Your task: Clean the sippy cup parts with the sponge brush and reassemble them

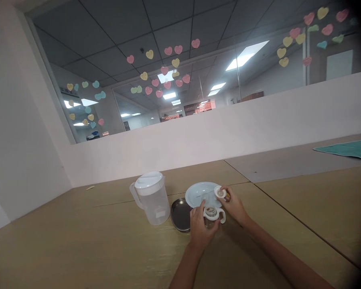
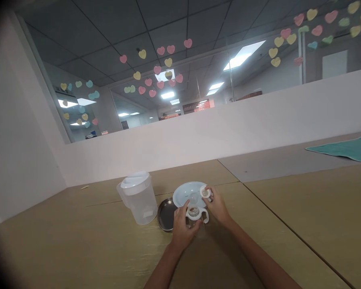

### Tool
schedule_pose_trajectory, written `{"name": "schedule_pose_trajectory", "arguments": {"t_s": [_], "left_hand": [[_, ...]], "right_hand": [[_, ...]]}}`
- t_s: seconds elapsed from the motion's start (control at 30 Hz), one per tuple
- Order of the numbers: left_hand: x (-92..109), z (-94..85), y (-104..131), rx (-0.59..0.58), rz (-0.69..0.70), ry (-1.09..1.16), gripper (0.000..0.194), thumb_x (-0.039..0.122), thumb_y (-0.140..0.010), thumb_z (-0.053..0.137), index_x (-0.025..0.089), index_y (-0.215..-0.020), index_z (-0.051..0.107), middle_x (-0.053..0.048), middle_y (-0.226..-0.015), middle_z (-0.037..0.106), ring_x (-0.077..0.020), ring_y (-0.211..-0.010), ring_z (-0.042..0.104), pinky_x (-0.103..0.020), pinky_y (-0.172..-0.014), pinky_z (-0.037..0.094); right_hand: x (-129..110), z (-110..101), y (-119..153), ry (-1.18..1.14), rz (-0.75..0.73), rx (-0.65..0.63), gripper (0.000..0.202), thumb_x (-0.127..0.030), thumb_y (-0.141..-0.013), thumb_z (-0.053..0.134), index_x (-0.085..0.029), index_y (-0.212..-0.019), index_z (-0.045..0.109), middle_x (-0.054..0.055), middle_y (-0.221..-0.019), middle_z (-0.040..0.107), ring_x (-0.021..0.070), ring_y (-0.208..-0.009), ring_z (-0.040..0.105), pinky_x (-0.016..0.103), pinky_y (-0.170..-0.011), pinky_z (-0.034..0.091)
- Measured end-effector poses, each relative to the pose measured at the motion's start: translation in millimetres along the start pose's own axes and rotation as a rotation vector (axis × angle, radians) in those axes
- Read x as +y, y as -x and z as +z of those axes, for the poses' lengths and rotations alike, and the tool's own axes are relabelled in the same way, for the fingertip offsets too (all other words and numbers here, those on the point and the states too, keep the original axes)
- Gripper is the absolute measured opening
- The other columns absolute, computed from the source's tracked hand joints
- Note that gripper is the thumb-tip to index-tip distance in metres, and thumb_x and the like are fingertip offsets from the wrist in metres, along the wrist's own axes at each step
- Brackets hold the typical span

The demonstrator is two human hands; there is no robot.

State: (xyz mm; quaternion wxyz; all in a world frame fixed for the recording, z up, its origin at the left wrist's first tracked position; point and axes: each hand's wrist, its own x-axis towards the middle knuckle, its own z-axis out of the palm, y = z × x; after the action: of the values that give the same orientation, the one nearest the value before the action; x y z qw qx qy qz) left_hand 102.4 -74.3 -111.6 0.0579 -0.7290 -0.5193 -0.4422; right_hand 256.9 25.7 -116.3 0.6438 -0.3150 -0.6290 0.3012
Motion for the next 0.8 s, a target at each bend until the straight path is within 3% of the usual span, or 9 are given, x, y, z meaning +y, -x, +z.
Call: {"name": "schedule_pose_trajectory", "arguments": {"t_s": [0.17, 0.27, 0.53, 0.8], "left_hand": [[0.7, -0.9, -0.4, 0.001, -0.002, 0.005, 0.065, 0.039, -0.072, 0.062, 0.017, -0.129, 0.040, -0.010, -0.106, 0.060, -0.0235, -0.098, 0.054, -0.041, -0.088, 0.043], [0.8, -1.0, -0.5, 0.006, 0.005, -0.002, 0.064, 0.039, -0.072, 0.062, 0.017, -0.129, 0.041, -0.010, -0.108, 0.060, -0.0227, -0.097, 0.054, -0.040, -0.088, 0.044], [-1.1, -0.5, 0.5, 0.017, 0.021, -0.016, 0.063, 0.041, -0.074, 0.060, 0.016, -0.128, 0.042, -0.011, -0.107, 0.060, -0.0229, -0.099, 0.055, -0.040, -0.088, 0.044], [-2.0, -2.9, 0.3, -0.017, 0.024, -0.035, 0.066, 0.048, -0.075, 0.059, 0.018, -0.130, 0.039, -0.011, -0.118, 0.057, -0.0228, -0.104, 0.053, -0.041, -0.091, 0.042]], "right_hand": [[-3.8, -1.4, 3.6, 0.314, -0.182, -0.091, 0.021, -0.024, -0.074, 0.049, -0.022, -0.094, 0.053, 0.006, -0.104, 0.052, 0.0207, -0.103, 0.051, 0.037, -0.093, 0.040], [-2.8, -2.3, 3.8, 0.339, -0.140, -0.082, 0.022, -0.025, -0.074, 0.050, -0.023, -0.096, 0.051, 0.006, -0.105, 0.050, 0.0206, -0.103, 0.052, 0.037, -0.091, 0.041], [-2.0, -4.1, 2.3, 0.287, 0.041, -0.265, 0.038, -0.044, -0.069, 0.061, -0.020, -0.098, 0.056, 0.007, -0.102, 0.061, 0.0243, -0.100, 0.055, 0.039, -0.088, 0.041], [-17.8, -7.2, 0.0, 0.219, 0.010, -0.077, 0.038, -0.038, -0.069, 0.061, -0.020, -0.102, 0.058, 0.006, -0.104, 0.063, 0.0226, -0.096, 0.057, 0.036, -0.086, 0.043]]}}
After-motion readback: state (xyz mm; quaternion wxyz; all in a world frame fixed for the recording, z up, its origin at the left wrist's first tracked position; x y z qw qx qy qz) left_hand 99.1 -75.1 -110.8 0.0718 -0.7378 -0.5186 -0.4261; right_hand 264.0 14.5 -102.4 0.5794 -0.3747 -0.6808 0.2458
